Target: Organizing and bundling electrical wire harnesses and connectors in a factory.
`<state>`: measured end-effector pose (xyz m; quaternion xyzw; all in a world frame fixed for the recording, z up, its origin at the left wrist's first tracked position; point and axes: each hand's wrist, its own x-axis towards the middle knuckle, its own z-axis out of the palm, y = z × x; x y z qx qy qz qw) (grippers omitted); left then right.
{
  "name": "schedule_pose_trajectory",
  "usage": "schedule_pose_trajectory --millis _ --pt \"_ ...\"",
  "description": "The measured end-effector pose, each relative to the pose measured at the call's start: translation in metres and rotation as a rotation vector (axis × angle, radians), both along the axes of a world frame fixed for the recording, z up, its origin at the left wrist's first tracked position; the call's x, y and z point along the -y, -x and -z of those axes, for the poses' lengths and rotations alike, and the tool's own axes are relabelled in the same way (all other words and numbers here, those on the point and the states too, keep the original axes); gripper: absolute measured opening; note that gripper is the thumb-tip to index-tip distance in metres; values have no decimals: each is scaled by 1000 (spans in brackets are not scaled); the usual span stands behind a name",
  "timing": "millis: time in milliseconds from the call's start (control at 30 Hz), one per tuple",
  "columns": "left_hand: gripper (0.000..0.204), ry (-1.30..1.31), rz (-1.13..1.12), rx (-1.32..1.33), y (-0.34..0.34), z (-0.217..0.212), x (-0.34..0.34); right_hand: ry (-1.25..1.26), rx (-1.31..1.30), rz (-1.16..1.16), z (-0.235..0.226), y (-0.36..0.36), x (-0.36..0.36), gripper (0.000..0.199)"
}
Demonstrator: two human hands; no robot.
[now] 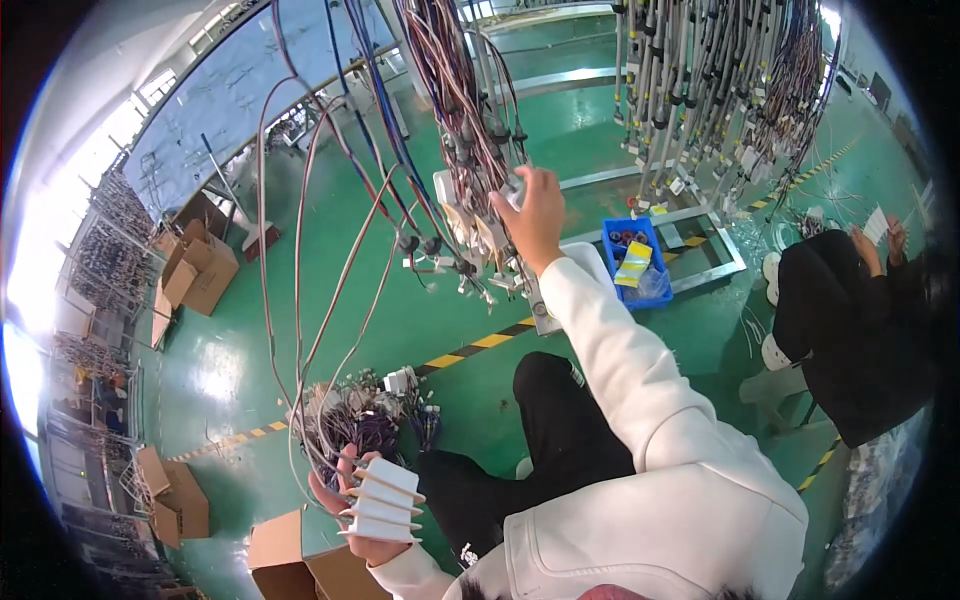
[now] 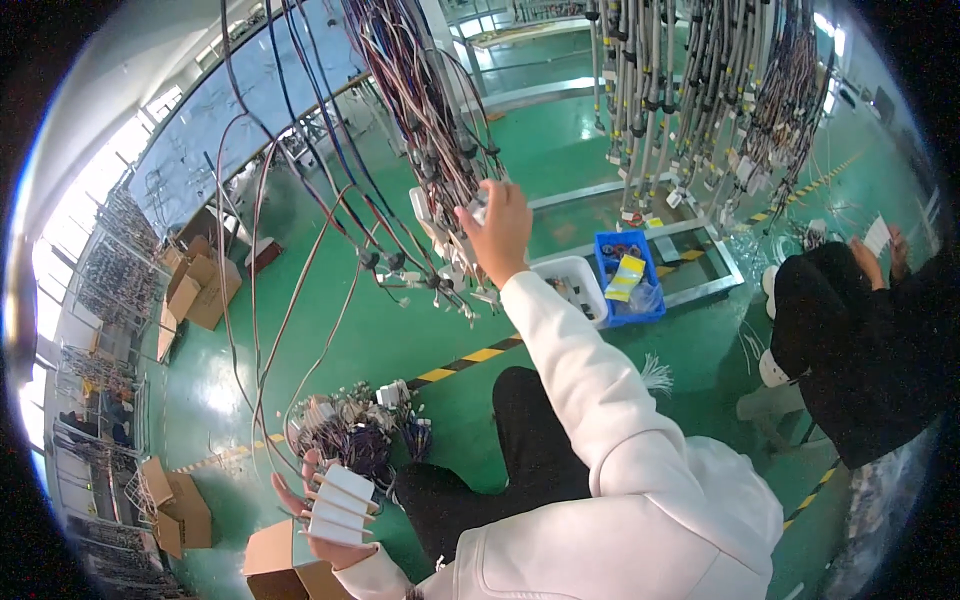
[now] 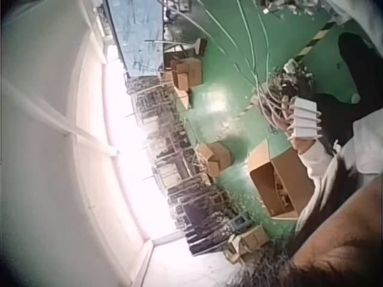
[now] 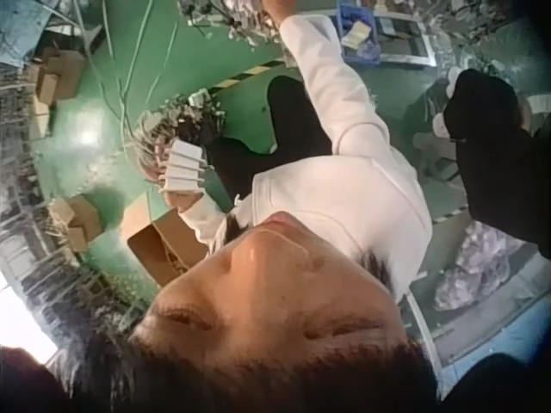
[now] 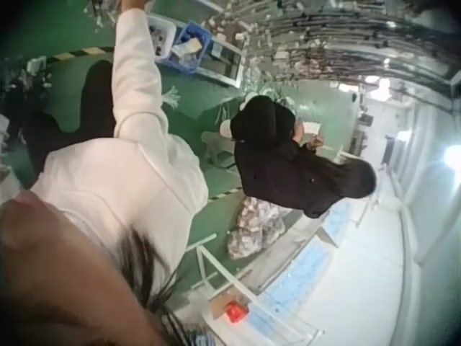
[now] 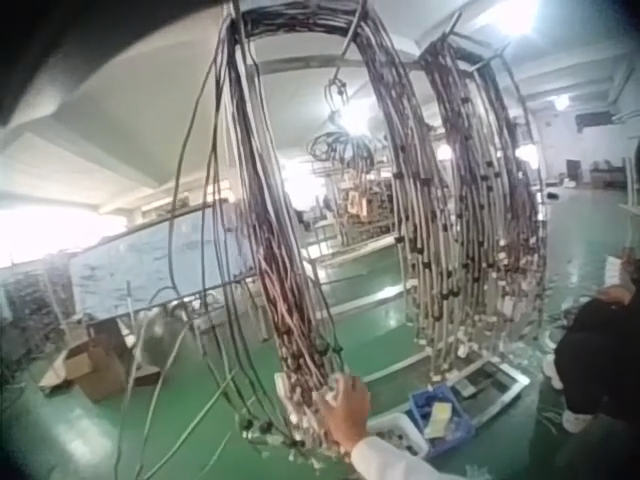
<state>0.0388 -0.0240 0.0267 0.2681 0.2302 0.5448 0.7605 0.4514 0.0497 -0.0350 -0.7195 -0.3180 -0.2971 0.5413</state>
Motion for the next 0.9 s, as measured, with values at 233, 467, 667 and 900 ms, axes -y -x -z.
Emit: schedule_pose_trajectory --millis 233,467,667,900 --pt "65 19 -64 274 38 3 -5 -95 -413 -724 -12 -11 52 19" --pt "49 -328 -139 28 57 16 -5 71 -709 -1318 -65 59 242 19" --pt "56 -422 -94 -34 53 23 1 175 -366 -745 -76 47 216 19" --pt "50 47 319 364 71 -8 -7 398 -429 -759 -62 2 173 42"
